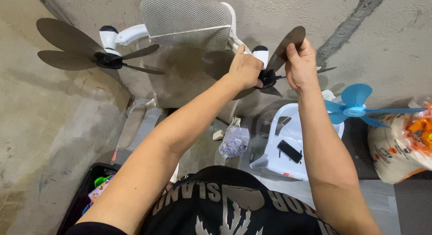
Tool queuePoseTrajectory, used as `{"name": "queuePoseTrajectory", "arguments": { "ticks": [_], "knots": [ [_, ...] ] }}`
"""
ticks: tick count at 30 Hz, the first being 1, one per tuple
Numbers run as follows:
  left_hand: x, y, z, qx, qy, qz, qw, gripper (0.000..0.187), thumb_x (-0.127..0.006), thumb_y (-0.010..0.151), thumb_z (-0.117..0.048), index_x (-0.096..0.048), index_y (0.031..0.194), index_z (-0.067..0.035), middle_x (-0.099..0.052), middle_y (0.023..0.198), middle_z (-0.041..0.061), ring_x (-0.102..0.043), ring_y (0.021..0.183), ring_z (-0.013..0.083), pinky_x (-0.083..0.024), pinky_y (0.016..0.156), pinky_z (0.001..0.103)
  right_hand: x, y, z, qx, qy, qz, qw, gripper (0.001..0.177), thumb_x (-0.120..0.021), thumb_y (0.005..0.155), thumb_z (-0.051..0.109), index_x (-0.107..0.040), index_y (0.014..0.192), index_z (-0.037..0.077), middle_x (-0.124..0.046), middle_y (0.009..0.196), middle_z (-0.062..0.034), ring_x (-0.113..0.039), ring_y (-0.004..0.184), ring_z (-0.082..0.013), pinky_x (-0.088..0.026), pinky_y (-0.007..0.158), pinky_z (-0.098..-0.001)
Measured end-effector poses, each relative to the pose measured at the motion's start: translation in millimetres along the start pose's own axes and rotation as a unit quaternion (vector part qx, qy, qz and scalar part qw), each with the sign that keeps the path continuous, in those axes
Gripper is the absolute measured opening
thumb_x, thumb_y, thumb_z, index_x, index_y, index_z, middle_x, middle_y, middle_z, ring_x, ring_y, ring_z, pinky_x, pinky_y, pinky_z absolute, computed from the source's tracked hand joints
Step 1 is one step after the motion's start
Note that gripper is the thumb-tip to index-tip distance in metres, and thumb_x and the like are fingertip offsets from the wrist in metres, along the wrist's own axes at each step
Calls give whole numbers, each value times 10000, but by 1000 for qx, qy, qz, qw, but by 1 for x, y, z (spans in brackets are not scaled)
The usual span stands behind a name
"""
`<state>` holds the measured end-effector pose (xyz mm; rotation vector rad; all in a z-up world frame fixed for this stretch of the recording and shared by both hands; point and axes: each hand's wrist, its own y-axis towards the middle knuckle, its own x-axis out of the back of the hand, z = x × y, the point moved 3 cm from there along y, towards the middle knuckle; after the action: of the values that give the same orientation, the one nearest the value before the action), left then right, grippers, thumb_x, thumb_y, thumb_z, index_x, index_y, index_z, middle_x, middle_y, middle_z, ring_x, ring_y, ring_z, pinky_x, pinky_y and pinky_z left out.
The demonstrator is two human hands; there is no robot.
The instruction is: The person wipes the blades and central hub of a small black desk fan with a cloth, then repeats the same wiping on a second identical fan. The person also wipes the mesh back of the chair where the fans are mounted.
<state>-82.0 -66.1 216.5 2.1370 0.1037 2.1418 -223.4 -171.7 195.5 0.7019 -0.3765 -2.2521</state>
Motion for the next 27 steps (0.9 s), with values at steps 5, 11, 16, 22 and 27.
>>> {"name": "queuePoseTrajectory", "arguments": {
  "ticks": [5, 11, 16, 22, 27],
  "knots": [
    [10, -7, -1, 5, 15, -32, 999, 458, -838, 703, -531, -775, 931, -139, -743, 894, 78, -668, 1011, 261, -249, 1112, 524, -12, 11, 1, 32, -31, -47, 998, 99, -613, 1108, 98, -649, 1188, 51, -704, 1095, -28, -632, 964, -122, -521, 900, -301],
    [-12, -53, 0, 6, -137, -403, 905, 446, -840, 725, -282, -714, 1110, -95, -684, 1111, 80, -632, 1134, 319, -409, 1098, 492, -9, 20, -1, 28, -4, -66, 997, 95, -622, 1102, 93, -658, 1163, 30, -718, 1098, -58, -662, 968, -144, -544, 910, -312],
    [-125, -55, -11, 270, -641, -262, 669, 450, -865, 789, -339, -672, 1113, -93, -693, 1031, 47, -658, 983, 210, -531, 922, 360, -1, 18, 0, 15, 17, -74, 997, 94, -627, 1075, 88, -659, 1143, 32, -729, 1117, -74, -691, 1008, -175, -566, 952, -359],
    [-198, 2, -35, 382, -885, -53, 260, 1027, -805, 803, -640, -405, 1512, -14, -372, 1312, 200, -363, 1191, 379, -321, 985, 580, -1, 9, -9, 33, 0, -77, 997, 75, -667, 1096, 87, -657, 1126, 19, -712, 1096, -68, -653, 984, -155, -544, 944, -334],
    [-173, 33, -36, 349, -918, -118, 147, 1155, -820, 675, -651, -363, 1538, -34, -382, 1509, 268, -345, 1356, 485, -195, 1048, 759, -5, 9, -8, 43, -8, -89, 995, 87, -679, 1065, 95, -661, 1117, 28, -711, 1074, -54, -645, 953, -133, -534, 904, -303]
  ]
}}
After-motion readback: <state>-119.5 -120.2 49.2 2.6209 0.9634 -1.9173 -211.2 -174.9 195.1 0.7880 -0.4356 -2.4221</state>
